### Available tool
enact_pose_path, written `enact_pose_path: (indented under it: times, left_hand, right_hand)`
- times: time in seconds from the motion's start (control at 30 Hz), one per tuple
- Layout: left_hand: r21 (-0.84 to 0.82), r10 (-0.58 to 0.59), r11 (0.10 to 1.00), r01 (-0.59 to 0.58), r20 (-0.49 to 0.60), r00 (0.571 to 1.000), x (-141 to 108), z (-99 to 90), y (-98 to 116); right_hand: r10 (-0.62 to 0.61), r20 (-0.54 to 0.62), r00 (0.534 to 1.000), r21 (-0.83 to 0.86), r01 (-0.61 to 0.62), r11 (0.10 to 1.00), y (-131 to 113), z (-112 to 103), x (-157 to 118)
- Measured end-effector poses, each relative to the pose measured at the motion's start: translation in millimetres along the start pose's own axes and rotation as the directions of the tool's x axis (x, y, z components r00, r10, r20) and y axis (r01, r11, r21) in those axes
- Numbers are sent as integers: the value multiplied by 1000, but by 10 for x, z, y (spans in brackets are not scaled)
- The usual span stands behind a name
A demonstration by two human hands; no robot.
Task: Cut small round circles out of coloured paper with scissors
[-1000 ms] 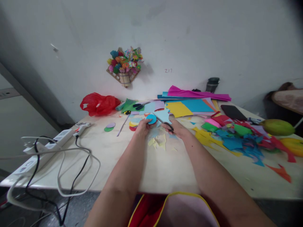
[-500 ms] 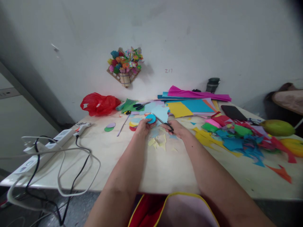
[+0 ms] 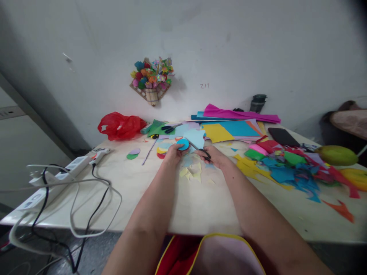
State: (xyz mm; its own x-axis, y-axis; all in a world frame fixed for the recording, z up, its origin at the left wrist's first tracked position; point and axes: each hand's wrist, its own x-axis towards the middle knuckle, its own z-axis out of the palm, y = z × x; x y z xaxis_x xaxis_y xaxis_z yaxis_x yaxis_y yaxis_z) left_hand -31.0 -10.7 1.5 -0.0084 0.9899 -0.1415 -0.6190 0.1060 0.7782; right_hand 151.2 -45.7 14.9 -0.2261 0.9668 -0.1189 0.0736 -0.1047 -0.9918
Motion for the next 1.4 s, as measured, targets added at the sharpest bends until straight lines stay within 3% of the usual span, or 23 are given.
enact_pose_path:
  times: [0.33,0.73,1.03,1.27,1.4]
  left_hand:
    - [14,-18,1000,18,31,999,16,-22,3]
    - [-19,13,1000,-14,-35,999,12,21,-16]
    - [-76,36,997,-35,13,999,-43,70,-10]
    - [-81,71,995,-66,59,996,-27,36,-2]
    - [-91,93,992,-90,33,995,-7,15,-5]
  right_hand:
    - [32,-5,999,-11,-32,999,-59,24,-63]
    - [-34,34,999,-34,35,999,28,-17,-1]
    - [-76,92,993,-37,80,996,92,-43,49]
    - [-54,119,991,-30,57,998,-10,-24,-56]
    - [-10,140,990,-73,20,997,-104,-50,-159]
